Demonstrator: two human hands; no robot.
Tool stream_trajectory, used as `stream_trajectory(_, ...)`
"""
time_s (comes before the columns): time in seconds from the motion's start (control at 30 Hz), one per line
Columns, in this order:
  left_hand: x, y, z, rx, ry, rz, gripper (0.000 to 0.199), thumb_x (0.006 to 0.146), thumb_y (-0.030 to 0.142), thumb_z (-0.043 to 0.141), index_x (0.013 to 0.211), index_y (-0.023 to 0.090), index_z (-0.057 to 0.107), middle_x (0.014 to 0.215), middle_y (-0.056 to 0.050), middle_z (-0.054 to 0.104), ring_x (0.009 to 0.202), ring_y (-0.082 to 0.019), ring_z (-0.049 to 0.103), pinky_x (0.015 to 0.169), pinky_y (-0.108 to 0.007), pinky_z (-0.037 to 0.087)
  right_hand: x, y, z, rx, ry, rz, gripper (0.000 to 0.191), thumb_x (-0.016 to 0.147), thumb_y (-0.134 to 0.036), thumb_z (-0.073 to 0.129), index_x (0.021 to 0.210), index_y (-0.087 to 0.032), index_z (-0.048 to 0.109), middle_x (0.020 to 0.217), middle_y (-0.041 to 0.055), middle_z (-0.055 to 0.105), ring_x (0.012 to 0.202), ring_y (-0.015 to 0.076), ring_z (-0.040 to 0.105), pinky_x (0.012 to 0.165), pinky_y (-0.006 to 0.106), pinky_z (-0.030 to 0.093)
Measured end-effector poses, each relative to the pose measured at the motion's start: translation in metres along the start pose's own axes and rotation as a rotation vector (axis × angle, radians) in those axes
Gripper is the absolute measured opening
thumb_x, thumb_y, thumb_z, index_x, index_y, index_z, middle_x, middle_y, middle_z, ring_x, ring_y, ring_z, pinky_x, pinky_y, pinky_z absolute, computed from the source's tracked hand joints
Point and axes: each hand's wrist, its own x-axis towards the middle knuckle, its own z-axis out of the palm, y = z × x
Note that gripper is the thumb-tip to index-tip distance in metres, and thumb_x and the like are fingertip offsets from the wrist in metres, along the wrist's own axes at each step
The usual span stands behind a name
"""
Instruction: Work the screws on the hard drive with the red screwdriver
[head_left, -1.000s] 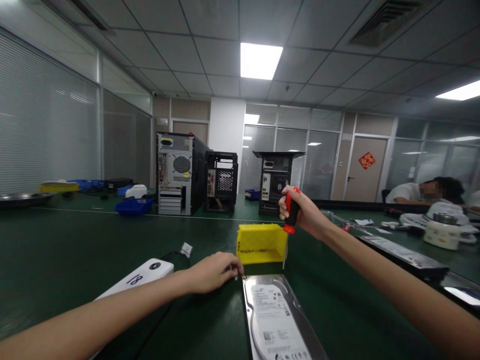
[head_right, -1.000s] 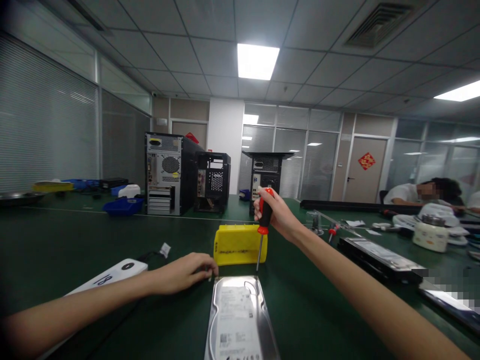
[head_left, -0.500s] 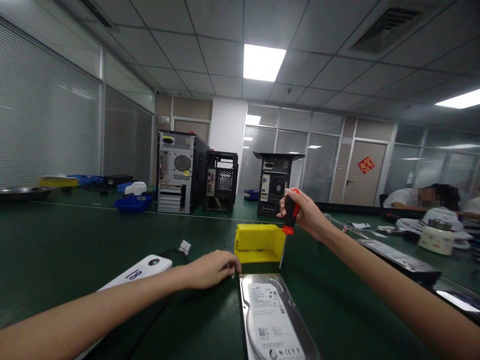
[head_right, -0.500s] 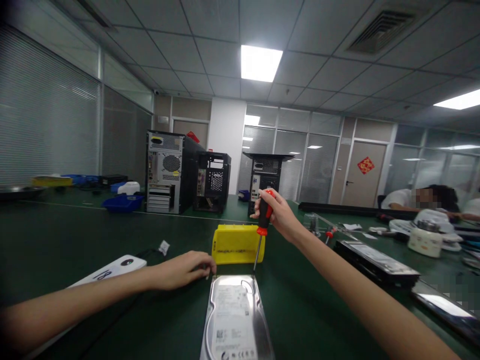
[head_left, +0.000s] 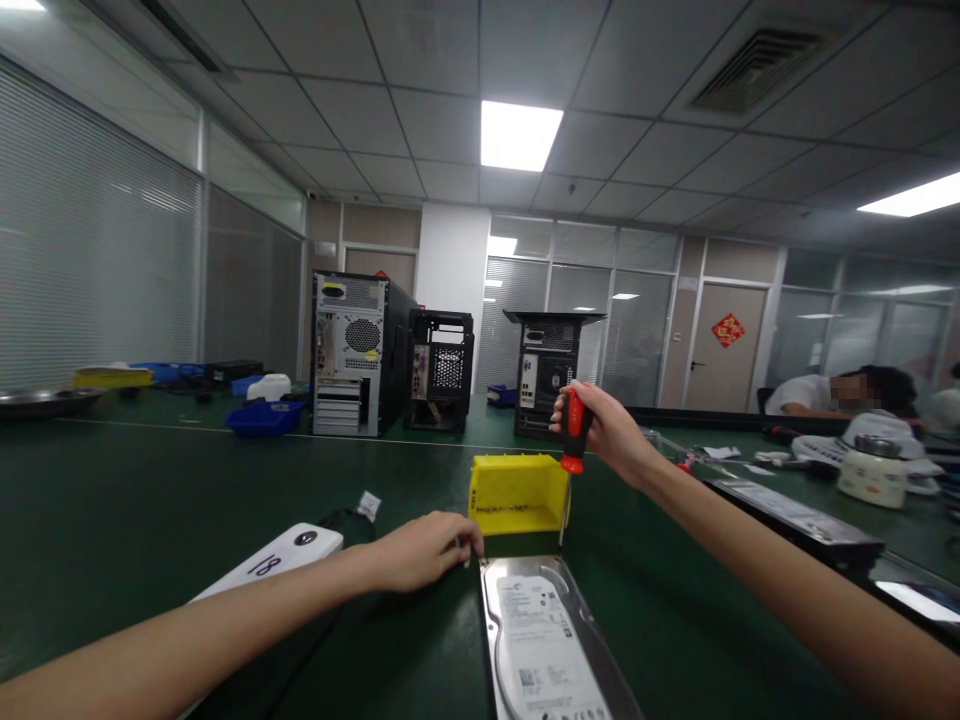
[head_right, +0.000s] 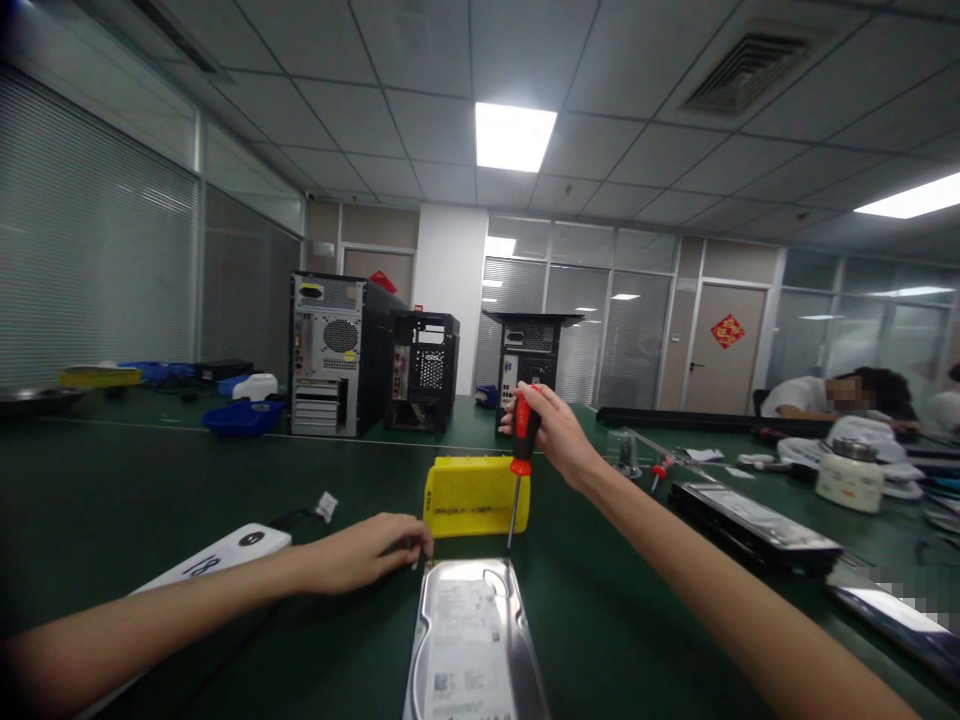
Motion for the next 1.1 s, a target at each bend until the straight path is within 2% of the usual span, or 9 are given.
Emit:
stream_trajectory(0.13, -0.001, 0.006, -0.003, -0.014, -0.012, -0.016, 0.021, 0.085, 0.025, 0.042, 0.100, 0.022, 0.057, 0.101, -0.003, 0.058, 0.093, -0.017, 0.053, 0.080, -0.029, 0.041, -0.002, -0.001, 0.003, -0.023, -0.016, 0.007, 0.022, 0.073, -0.037, 0.061, 0.078, -0.020, 0.049, 0.074, 0.0004, 0.060, 0.063, 0.0119, 0.056, 0.062, 0.028, 0.049)
stream_trajectory(0.33, -0.002, 0.013, -0.006, 0.008, -0.025, -0.041, 0.021, 0.085, 0.022, 0.042, 0.099, 0.021, 0.058, 0.099, -0.003, 0.058, 0.091, -0.018, 0.053, 0.079, -0.029, 0.041, -0.003, 0.000, 0.003, 0.006, -0.056, -0.051, 0.025, 0.075, -0.044, 0.056, 0.087, -0.022, 0.049, 0.059, -0.0049, 0.051, 0.052, 0.0098, 0.048, 0.055, 0.025, 0.044)
stream_trajectory(0.47, -0.001, 0.012, -0.005, 0.010, -0.022, -0.018, 0.021, 0.084, 0.019, 0.041, 0.098, 0.020, 0.057, 0.100, -0.003, 0.058, 0.092, -0.017, 0.053, 0.080, -0.028, 0.040, -0.003, 0.000, 0.002, 0.105, -0.087, 0.001, 0.030, 0.080, -0.047, 0.045, 0.093, -0.021, 0.053, 0.068, -0.0011, 0.054, 0.058, 0.0118, 0.051, 0.060, 0.028, 0.046)
stream_trajectory(0.8, -0.002, 0.013, -0.007, -0.025, -0.032, -0.030, 0.021, 0.085, 0.020, 0.041, 0.099, 0.021, 0.057, 0.098, -0.003, 0.059, 0.089, -0.016, 0.054, 0.077, -0.026, 0.041, 0.000, 0.006, 0.001, 0.028, -0.033, -0.081, 0.021, 0.074, -0.038, 0.060, 0.079, -0.021, 0.051, 0.073, -0.0018, 0.055, 0.063, 0.0104, 0.052, 0.061, 0.026, 0.047)
stream_trajectory(1.0, -0.001, 0.011, -0.005, -0.027, -0.017, -0.024, 0.020, 0.085, 0.021, 0.041, 0.098, 0.021, 0.057, 0.098, -0.002, 0.058, 0.089, -0.016, 0.053, 0.078, -0.027, 0.041, -0.004, 0.002, 0.004, -0.039, -0.074, -0.082, 0.018, 0.076, -0.036, 0.058, 0.084, -0.022, 0.049, 0.068, -0.0032, 0.054, 0.059, 0.0104, 0.051, 0.058, 0.024, 0.044)
stream_trajectory(1.1, -0.001, 0.011, -0.005, -0.024, -0.020, -0.031, 0.021, 0.085, 0.021, 0.041, 0.099, 0.022, 0.057, 0.099, -0.002, 0.058, 0.090, -0.016, 0.053, 0.079, -0.028, 0.041, -0.003, 0.002, 0.004, 0.004, -0.087, -0.043, 0.021, 0.078, -0.041, 0.054, 0.088, -0.023, 0.051, 0.068, -0.0029, 0.053, 0.059, 0.0110, 0.049, 0.056, 0.025, 0.043)
